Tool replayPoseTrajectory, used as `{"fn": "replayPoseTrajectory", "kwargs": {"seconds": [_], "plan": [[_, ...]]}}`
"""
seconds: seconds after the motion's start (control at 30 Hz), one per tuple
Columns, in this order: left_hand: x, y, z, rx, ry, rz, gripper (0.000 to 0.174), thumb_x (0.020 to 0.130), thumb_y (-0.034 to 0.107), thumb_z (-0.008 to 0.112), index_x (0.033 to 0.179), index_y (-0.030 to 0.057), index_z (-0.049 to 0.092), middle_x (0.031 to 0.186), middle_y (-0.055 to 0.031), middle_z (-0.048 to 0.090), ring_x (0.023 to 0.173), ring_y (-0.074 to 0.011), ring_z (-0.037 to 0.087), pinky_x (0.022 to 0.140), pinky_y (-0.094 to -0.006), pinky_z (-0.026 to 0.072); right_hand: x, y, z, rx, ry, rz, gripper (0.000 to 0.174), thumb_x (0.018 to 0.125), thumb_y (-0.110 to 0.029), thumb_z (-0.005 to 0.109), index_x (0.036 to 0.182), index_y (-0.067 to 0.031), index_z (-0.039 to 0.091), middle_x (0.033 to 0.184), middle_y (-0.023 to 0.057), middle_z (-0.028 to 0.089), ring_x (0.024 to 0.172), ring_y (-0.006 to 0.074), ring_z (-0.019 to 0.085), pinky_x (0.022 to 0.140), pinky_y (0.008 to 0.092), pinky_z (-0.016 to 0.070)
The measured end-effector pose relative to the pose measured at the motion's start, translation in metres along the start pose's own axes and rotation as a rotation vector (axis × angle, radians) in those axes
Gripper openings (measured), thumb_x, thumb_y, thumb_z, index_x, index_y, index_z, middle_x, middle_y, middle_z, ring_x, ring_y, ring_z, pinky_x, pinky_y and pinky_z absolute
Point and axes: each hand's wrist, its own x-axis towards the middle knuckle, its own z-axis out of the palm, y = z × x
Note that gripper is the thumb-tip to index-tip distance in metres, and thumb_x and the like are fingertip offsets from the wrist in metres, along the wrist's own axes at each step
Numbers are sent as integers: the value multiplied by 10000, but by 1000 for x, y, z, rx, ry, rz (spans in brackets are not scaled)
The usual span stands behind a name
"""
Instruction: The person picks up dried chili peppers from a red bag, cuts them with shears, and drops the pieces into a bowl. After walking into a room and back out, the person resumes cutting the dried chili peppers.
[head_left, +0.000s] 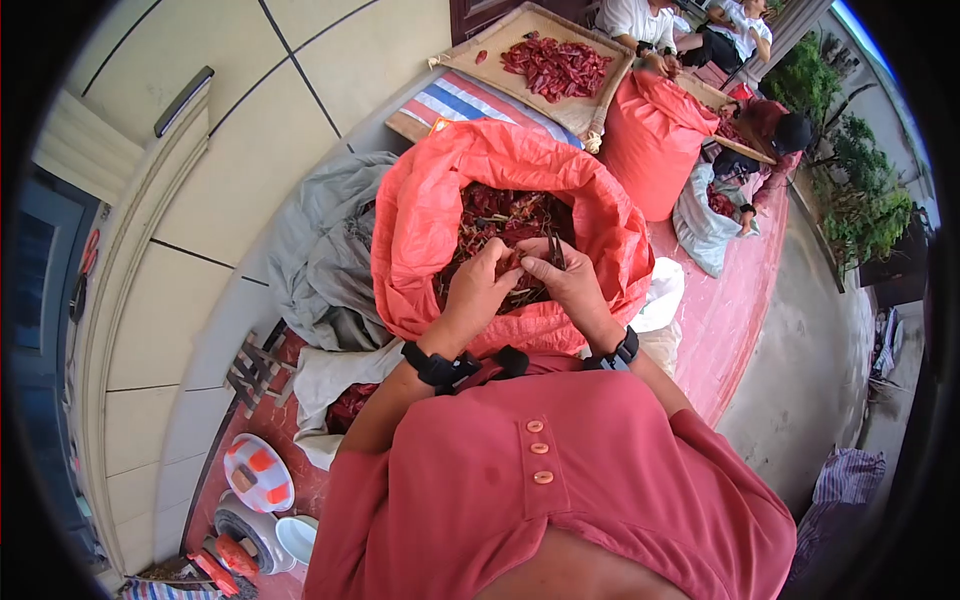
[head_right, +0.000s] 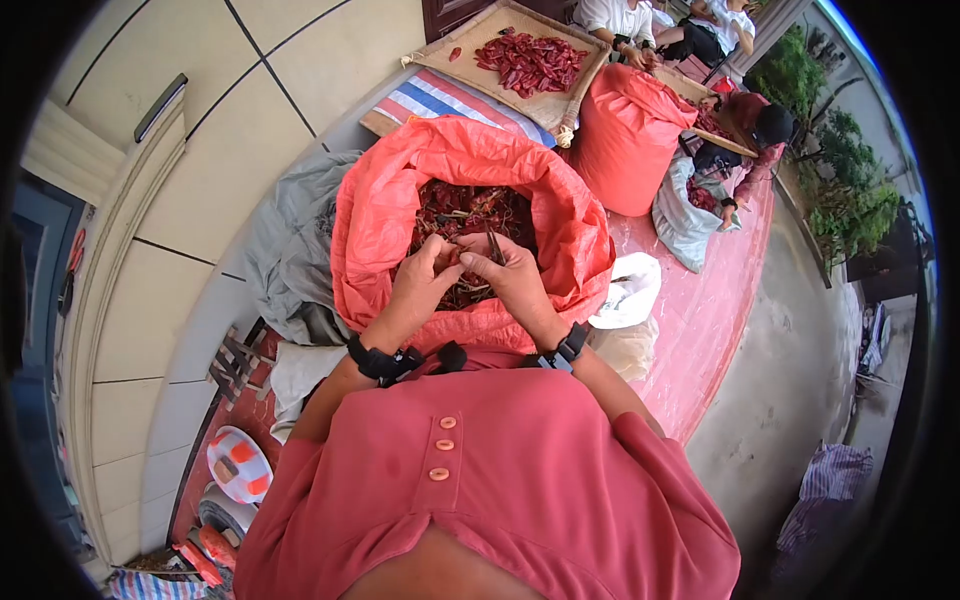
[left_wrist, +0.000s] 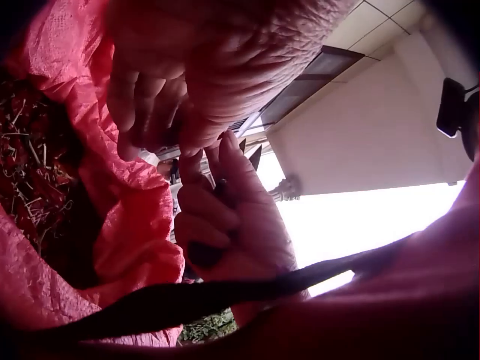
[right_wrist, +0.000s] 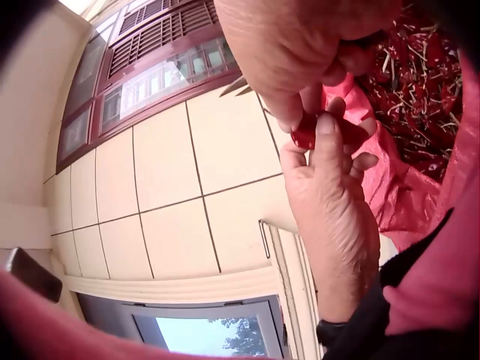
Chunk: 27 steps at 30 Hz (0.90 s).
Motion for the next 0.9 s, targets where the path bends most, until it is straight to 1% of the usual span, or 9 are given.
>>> {"fn": "replayPoseTrajectory", "kwargs": {"seconds": [0.13, 0.2, 0.3, 0.37, 0.47, 0.63, 0.73, 0.83, 0.9], "plan": [[3, -2, 1, 171, 14, 58, 292, 818, 119, 657, 965, 15, 427, 834, -181, 606, 792, -383, 610, 685, -423, 481, 4, -1, 2, -161, 26, -117, 149, 869, -80, 665, 1006, -20, 666, 876, 21, 589, 818, 89, 561, 767, 235, 457], [5, -4, 4, -23, 19, 75, 327, 808, 100, 669, 988, 8, 413, 831, -184, 596, 772, -353, 618, 682, -413, 484, 12, 3, -2, -245, 22, -191, 114, 864, -74, 666, 965, -22, 675, 871, 29, 589, 824, 104, 566, 760, 242, 458], [11, -3, -7, -539, -234, -90, 699, 820, 121, 700, 1375, -18, 297, 1320, -179, 469, 1197, -220, 482, 971, -347, 429, 15, -15, 1, -484, -1, -262, 55, 848, -65, 676, 900, -44, 675, 846, 36, 602, 826, 120, 574, 755, 263, 467], [23, -15, -14, -409, -447, -126, 536, 855, 156, 668, 1306, -29, 444, 1203, -134, 570, 1123, -190, 540, 953, -319, 441, 19, -8, -4, -432, -78, -280, 68, 853, -69, 673, 913, -39, 665, 846, 47, 604, 814, 127, 585, 724, 266, 478], [27, -10, -26, -435, -511, -222, 245, 895, 164, 628, 1062, -3, 566, 870, -35, 632, 742, -94, 598, 667, -233, 469, 20, -16, -2, -611, -93, -345, 70, 858, -117, 655, 904, -65, 651, 890, 74, 607, 790, 197, 633, 697, 299, 499], [24, -8, -12, -336, -469, -326, 162, 911, 169, 574, 922, 23, 641, 781, -40, 675, 601, -94, 579, 545, -234, 434, 13, -43, 12, -1042, -103, -532, 148, 835, -182, 640, 959, -122, 587, 928, 62, 598, 823, 300, 630, 647, 374, 510], [10, -34, 9, -537, -433, -499, 212, 921, 195, 586, 1030, 15, 601, 806, -51, 656, 639, -91, 558, 589, -230, 439, 25, -57, 12, -1000, -27, -566, 155, 823, -153, 646, 957, -113, 580, 916, 74, 596, 827, 303, 628, 646, 373, 507], [18, -14, -6, -616, -242, -256, 279, 942, 113, 535, 1199, 15, 488, 976, -52, 626, 831, -97, 552, 729, -230, 448, 32, -58, 9, -804, 100, -543, 105, 844, -80, 625, 945, -62, 601, 896, 113, 616, 836, 286, 634, 689, 340, 502], [31, 2, -22, -547, -166, 13, 335, 945, 107, 524, 1259, 32, 437, 1035, -44, 571, 943, -110, 511, 859, -250, 423, 24, -69, 10, -639, 166, -400, 90, 849, -51, 654, 927, -21, 619, 882, 84, 631, 803, 175, 618, 708, 296, 487]]}}
